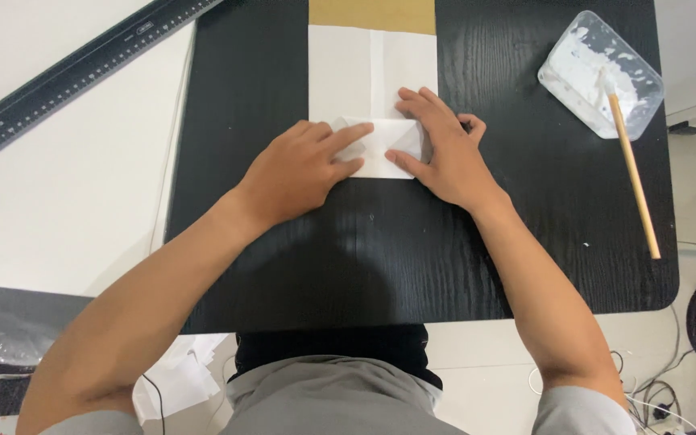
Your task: The person folds a white paper flap on a brown paper box, applies white adhesive with a brush to the flap, and presses it down. They then place the box on a larger white sheet, fold the sheet's edges over the box, and apply adhesive to the sheet's edges.
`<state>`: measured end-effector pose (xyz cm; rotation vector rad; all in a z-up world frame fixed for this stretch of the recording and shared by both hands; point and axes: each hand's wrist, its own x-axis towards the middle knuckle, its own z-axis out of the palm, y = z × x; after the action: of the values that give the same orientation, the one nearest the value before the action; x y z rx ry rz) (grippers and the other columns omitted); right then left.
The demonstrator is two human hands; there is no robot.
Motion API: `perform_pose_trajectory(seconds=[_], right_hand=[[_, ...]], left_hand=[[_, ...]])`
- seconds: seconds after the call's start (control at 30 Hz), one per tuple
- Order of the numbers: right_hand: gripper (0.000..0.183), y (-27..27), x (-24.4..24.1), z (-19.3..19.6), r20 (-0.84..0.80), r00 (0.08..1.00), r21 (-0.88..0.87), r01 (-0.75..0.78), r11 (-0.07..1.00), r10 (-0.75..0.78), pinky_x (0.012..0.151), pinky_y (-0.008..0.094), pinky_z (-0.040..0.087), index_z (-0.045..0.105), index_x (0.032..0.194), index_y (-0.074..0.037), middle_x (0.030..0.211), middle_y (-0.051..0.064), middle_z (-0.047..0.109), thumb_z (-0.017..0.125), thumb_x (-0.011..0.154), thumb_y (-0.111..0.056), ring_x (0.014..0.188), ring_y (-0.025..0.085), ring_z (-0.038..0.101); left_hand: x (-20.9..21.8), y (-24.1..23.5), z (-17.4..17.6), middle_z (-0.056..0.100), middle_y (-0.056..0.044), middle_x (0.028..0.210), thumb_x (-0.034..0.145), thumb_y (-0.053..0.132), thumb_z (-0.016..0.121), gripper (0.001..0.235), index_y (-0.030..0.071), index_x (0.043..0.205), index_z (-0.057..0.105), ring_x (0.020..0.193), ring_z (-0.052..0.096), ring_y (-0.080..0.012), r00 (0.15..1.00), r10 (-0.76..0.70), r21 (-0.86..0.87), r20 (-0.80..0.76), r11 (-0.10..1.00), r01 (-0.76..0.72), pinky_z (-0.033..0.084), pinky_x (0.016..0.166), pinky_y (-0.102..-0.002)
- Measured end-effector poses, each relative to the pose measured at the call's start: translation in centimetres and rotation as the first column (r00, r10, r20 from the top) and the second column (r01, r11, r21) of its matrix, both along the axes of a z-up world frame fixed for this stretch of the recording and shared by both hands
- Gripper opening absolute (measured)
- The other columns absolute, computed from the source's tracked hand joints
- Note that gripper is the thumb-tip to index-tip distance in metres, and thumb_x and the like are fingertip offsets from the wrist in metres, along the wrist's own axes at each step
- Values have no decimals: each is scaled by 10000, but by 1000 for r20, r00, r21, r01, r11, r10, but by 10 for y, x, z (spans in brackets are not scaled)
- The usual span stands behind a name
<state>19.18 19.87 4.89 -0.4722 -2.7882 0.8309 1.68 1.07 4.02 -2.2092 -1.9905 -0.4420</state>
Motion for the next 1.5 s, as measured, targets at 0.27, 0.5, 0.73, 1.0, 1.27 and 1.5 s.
perform_pose_trajectory(seconds=[0.27,0.5,0.73,1.0,1.27,1.5], right_hand=[[613,1,-1,3,11,1000,-5,1,1000,-1,1101,596,103,517,1466,-65,1553,152,512,788,957,-274,1496,333,365],[684,11,2,1,18,999,-56,-42,998,43,1112,586,81,484,1506,-94,1574,138,494,810,916,-212,1519,332,331],[676,16,12,6,-9,993,-119,-116,986,116,1155,544,92,528,1492,-128,1562,112,521,826,888,-185,1525,337,336],[489,8,2,-6,-127,992,-46,-28,999,22,1093,504,181,649,1323,-157,1401,55,639,861,882,-181,1406,275,510],[395,-3,-3,-5,-184,982,133,-10,991,35,1049,506,271,662,1199,-136,1279,46,693,876,867,-130,1178,247,646],[414,-13,15,0,-97,994,122,-38,992,50,1082,474,373,644,1313,-94,1266,105,718,787,924,-87,1177,294,673]], left_hand=[[-4,-3,-4,641,40,1382,952,129,636,211,222,1020,812,1013,684,-202,999,-16,-131,-32,991,12,511,1017,-373],[-4,-1,-20,687,54,1159,982,125,585,186,213,1051,732,1047,677,-179,997,-12,-48,-71,999,9,484,1027,-400],[1,-1,-24,672,96,1142,1006,140,546,236,284,1149,666,1091,621,-147,991,42,-6,-127,999,-43,443,1022,-434],[-1,10,-20,567,-7,1216,982,286,684,172,195,1128,685,1160,532,-240,985,67,140,159,986,-90,465,887,-404],[5,11,-21,475,-95,1411,906,252,804,565,108,1405,582,1178,614,-284,944,178,81,278,975,-208,557,901,-414],[9,3,-19,501,-53,1344,900,173,805,442,111,1296,620,1186,640,-278,925,149,55,349,982,-179,579,949,-396]])
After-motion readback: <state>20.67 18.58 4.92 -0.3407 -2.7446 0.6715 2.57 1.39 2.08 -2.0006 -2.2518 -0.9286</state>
